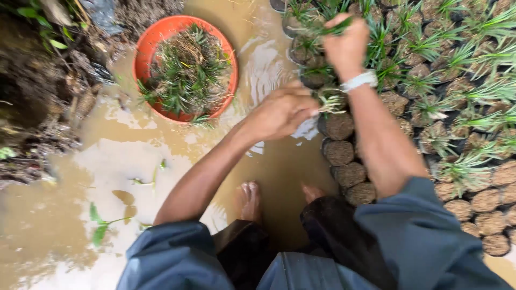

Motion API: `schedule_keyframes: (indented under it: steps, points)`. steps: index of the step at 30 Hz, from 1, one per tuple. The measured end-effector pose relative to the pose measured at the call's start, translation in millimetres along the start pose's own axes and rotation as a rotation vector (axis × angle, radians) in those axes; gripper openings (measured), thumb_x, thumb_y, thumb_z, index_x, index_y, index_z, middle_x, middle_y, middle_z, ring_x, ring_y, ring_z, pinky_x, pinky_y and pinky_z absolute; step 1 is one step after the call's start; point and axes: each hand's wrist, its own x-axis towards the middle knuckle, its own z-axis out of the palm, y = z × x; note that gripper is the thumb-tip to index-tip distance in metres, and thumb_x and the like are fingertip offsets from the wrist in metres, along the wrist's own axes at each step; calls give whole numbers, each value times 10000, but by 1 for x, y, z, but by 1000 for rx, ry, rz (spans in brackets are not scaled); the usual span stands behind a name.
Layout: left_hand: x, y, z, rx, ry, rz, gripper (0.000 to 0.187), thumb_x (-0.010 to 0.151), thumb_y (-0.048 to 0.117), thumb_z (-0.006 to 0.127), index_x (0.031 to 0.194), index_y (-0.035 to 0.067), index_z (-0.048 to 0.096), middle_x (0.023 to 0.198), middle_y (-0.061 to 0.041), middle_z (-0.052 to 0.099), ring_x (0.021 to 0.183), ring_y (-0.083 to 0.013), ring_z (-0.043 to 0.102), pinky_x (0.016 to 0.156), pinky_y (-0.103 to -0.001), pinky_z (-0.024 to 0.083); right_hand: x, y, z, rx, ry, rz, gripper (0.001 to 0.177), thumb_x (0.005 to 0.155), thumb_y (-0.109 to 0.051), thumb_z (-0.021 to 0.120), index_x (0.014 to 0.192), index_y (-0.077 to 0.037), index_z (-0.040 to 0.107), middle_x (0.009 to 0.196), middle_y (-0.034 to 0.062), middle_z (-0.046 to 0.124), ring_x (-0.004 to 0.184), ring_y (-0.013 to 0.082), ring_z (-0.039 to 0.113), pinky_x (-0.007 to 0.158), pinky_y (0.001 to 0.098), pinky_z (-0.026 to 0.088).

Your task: The person stands barefoot in shallow muddy water and repeatedly picks small grass seedlings from a red basin, rinses the roots, and plants them into empty soil-filled pots arranged in rows. The person continues this cycle of rinsing and planting for the duration of the clip.

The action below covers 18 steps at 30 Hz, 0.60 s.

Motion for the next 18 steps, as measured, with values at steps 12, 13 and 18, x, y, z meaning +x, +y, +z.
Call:
schedule_keyframes:
  steps: [12,13,18]
  points:
    - [-30,-3,-67,556,44,-541,282,1020,51,520,1263,-91,494,657,-65,598,467,-213,605,340,-332,516,-9,-156,-95,726,-422,264,80,1010,-133,783,1044,-73,741,764,0,676,598,56,640,514,148,587]
    - [-22,8,-70,547,36,-554,282,1020,51,520,1263,-91,494,657,-65,598,467,-213,605,340,-332,516,-10,-155,-96,728,-430,280,80,1010,-133,783,1044,-73,741,764,0,676,598,56,640,514,148,587]
    - [3,22,-73,605,412,-140,538,1145,483,317,1472,92,492,1491,-129,580,1314,-291,587,1056,-478,460,-20,-164,-107,688,-477,247,188,975,-240,818,1041,-84,735,869,3,688,665,79,648,594,165,597]
